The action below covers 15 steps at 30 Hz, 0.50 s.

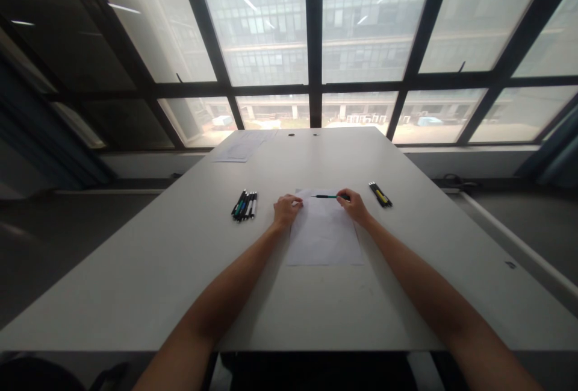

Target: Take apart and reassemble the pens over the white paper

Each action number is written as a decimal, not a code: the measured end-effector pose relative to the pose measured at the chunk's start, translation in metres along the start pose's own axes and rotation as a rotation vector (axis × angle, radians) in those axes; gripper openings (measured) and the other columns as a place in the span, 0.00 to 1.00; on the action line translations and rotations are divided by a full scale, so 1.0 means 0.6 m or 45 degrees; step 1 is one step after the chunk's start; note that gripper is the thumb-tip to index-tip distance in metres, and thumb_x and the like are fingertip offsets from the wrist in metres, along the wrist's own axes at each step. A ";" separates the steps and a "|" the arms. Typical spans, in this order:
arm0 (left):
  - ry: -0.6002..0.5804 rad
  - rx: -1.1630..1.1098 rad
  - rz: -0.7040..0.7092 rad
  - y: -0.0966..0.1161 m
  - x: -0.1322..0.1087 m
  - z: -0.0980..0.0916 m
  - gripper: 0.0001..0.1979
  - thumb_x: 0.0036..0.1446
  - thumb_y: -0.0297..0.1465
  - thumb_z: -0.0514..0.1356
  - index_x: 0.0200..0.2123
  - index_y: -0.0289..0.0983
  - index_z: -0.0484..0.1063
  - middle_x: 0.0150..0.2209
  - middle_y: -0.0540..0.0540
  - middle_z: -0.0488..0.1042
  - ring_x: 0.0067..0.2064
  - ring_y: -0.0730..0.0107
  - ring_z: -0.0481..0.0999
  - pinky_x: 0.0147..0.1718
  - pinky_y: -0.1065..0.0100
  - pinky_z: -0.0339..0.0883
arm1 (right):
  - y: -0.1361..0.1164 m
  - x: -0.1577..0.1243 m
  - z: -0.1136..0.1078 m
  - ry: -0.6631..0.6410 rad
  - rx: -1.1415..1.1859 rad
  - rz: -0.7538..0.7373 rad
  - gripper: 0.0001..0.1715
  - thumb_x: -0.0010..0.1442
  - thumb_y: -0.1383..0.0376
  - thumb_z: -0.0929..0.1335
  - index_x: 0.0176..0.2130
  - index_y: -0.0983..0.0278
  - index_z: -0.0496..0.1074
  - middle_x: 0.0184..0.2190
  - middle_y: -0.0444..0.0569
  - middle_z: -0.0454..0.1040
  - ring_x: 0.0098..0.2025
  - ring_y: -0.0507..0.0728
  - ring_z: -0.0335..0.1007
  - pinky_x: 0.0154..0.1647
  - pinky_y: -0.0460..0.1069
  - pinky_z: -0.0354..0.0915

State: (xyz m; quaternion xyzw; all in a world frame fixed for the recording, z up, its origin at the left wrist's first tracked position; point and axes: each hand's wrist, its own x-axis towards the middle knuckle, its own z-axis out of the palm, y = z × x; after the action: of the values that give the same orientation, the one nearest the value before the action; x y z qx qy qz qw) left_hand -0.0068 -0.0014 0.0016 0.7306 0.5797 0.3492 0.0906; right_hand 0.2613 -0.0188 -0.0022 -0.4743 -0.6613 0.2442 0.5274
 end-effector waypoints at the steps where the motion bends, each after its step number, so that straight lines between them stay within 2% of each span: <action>1: 0.018 -0.005 0.005 0.002 0.000 -0.001 0.06 0.55 0.34 0.63 0.35 0.44 0.81 0.39 0.47 0.79 0.40 0.62 0.75 0.44 0.62 0.66 | -0.001 0.000 0.000 -0.006 -0.007 -0.001 0.11 0.53 0.58 0.67 0.32 0.64 0.73 0.27 0.47 0.73 0.30 0.55 0.66 0.32 0.49 0.63; 6: 0.103 -0.104 0.128 0.017 -0.005 -0.008 0.10 0.61 0.37 0.58 0.38 0.43 0.80 0.40 0.46 0.79 0.43 0.62 0.74 0.48 0.60 0.64 | -0.007 -0.003 0.003 -0.044 -0.029 0.009 0.12 0.52 0.57 0.68 0.32 0.63 0.73 0.28 0.48 0.74 0.32 0.56 0.68 0.30 0.49 0.63; 11: 0.063 -0.160 0.334 0.028 -0.011 -0.013 0.10 0.56 0.38 0.65 0.41 0.44 0.79 0.42 0.46 0.78 0.46 0.60 0.73 0.51 0.59 0.63 | -0.011 -0.004 0.005 -0.069 -0.040 -0.001 0.11 0.53 0.59 0.67 0.32 0.64 0.73 0.28 0.48 0.74 0.31 0.56 0.69 0.30 0.49 0.64; 15: 0.035 -0.157 0.372 0.029 -0.012 -0.012 0.12 0.52 0.38 0.68 0.41 0.46 0.80 0.41 0.46 0.78 0.46 0.60 0.72 0.50 0.59 0.62 | -0.014 -0.006 0.006 -0.095 -0.044 -0.010 0.10 0.53 0.60 0.67 0.32 0.64 0.73 0.28 0.49 0.74 0.32 0.57 0.69 0.30 0.49 0.64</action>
State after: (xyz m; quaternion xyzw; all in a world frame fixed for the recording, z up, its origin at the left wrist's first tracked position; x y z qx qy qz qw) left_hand 0.0020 -0.0154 0.0132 0.7954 0.4458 0.4035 0.0757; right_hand 0.2548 -0.0250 0.0019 -0.4713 -0.6864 0.2483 0.4950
